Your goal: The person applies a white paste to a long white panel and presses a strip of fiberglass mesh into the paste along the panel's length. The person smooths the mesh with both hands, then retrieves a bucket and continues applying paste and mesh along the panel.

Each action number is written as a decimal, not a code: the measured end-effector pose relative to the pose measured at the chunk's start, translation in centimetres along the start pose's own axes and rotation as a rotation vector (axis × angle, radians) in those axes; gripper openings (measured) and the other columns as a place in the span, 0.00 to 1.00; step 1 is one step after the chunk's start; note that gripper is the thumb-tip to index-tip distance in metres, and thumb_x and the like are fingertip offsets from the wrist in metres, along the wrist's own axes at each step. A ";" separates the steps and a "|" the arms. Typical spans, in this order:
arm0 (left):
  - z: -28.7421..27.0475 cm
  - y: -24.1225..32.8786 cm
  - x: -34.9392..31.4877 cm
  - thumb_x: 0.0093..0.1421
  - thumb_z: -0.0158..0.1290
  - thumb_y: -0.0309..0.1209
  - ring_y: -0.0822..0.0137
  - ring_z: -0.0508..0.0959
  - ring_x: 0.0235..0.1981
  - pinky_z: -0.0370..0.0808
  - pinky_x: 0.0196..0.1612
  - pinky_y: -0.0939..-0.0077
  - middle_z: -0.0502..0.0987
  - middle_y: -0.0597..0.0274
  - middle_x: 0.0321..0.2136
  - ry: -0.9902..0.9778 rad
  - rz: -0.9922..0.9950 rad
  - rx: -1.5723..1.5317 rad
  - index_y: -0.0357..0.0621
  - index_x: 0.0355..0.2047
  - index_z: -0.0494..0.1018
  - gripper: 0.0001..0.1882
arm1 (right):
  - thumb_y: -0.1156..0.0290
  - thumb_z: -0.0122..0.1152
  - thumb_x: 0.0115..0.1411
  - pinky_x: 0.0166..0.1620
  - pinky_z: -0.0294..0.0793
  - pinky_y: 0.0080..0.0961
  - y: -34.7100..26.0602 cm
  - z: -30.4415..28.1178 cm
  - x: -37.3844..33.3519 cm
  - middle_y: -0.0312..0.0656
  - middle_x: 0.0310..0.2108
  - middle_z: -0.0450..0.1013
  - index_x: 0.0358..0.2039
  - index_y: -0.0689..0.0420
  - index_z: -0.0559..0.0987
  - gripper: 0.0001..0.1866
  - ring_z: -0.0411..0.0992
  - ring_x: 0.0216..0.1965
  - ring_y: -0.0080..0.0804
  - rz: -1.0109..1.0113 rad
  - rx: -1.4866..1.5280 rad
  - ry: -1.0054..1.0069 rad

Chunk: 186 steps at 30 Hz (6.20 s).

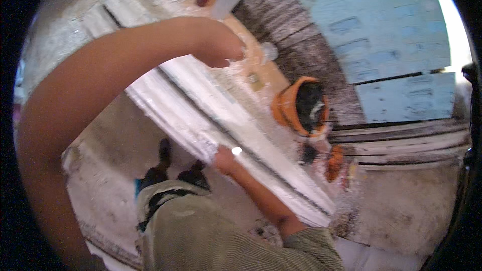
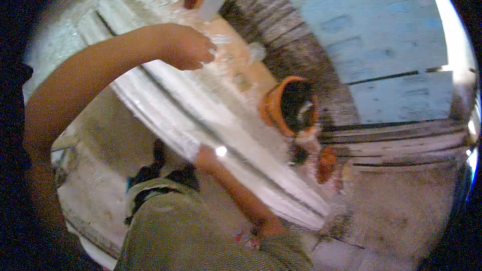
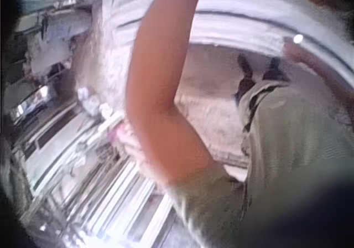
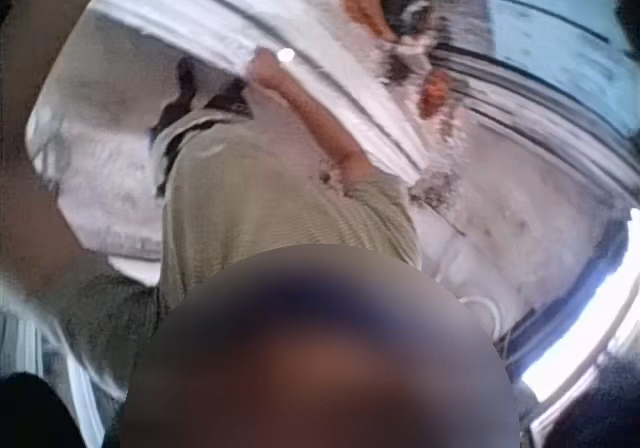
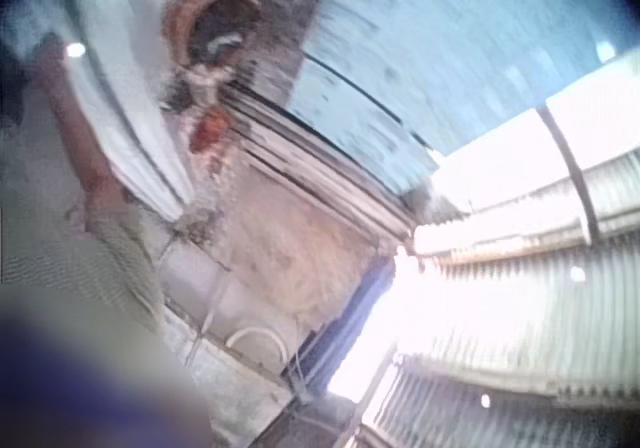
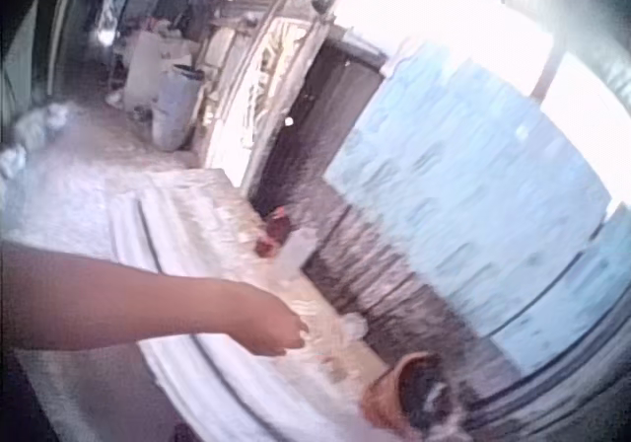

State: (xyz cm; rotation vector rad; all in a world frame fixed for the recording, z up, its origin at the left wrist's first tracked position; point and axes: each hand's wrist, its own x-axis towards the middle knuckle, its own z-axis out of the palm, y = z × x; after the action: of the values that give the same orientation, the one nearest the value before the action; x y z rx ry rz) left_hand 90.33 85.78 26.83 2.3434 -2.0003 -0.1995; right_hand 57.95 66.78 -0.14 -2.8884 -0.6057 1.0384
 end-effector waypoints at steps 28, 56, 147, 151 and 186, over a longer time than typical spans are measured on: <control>23.5 17.4 -8.4 0.63 0.55 0.28 0.69 0.75 0.43 0.70 0.50 0.75 0.79 0.60 0.38 0.462 -0.655 -1.055 0.37 0.41 0.77 0.09 | 0.48 0.58 0.56 0.41 0.74 0.48 1.8 8.4 -11.9 0.49 0.38 0.75 0.45 0.51 0.80 0.23 0.76 0.42 0.47 0.336 0.292 0.007; 27.6 37.7 25.0 0.66 0.43 0.52 0.43 0.49 0.69 0.52 0.69 0.57 0.42 0.40 0.70 -0.525 0.639 -0.281 0.37 0.68 0.47 0.40 | 0.55 0.55 0.58 0.48 0.72 0.57 6.4 12.6 -20.2 0.62 0.48 0.69 0.43 0.55 0.82 0.20 0.71 0.48 0.58 1.464 1.191 0.774; 32.1 89.6 66.8 0.66 0.46 0.44 0.44 0.45 0.71 0.46 0.71 0.59 0.43 0.40 0.70 -0.466 0.642 -0.399 0.37 0.69 0.44 0.39 | 0.67 0.54 0.53 0.42 0.70 0.50 50.4 70.0 -86.9 0.56 0.29 0.74 0.25 0.62 0.79 0.10 0.72 0.35 0.54 1.695 0.573 1.067; 34.0 95.9 72.5 0.66 0.46 0.44 0.45 0.45 0.71 0.46 0.71 0.59 0.43 0.41 0.70 -0.479 0.641 -0.408 0.36 0.69 0.44 0.39 | 0.66 0.55 0.53 0.48 0.68 0.53 46.5 66.2 -82.7 0.56 0.36 0.74 0.28 0.63 0.80 0.12 0.70 0.42 0.58 1.457 0.643 0.744; 32.3 78.9 53.5 0.69 0.41 0.47 0.48 0.48 0.71 0.52 0.70 0.57 0.42 0.53 0.71 -0.524 0.574 -0.419 0.46 0.69 0.48 0.34 | 0.51 0.48 0.63 0.51 0.70 0.56 37.5 50.5 -70.1 0.60 0.42 0.75 0.38 0.66 0.81 0.27 0.72 0.47 0.59 1.444 0.860 0.479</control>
State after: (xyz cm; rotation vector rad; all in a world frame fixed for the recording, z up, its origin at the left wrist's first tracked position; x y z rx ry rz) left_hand 16.97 21.84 1.37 1.4908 -2.4333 -1.1532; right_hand -9.30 0.80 -2.02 -2.2074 1.6574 0.2717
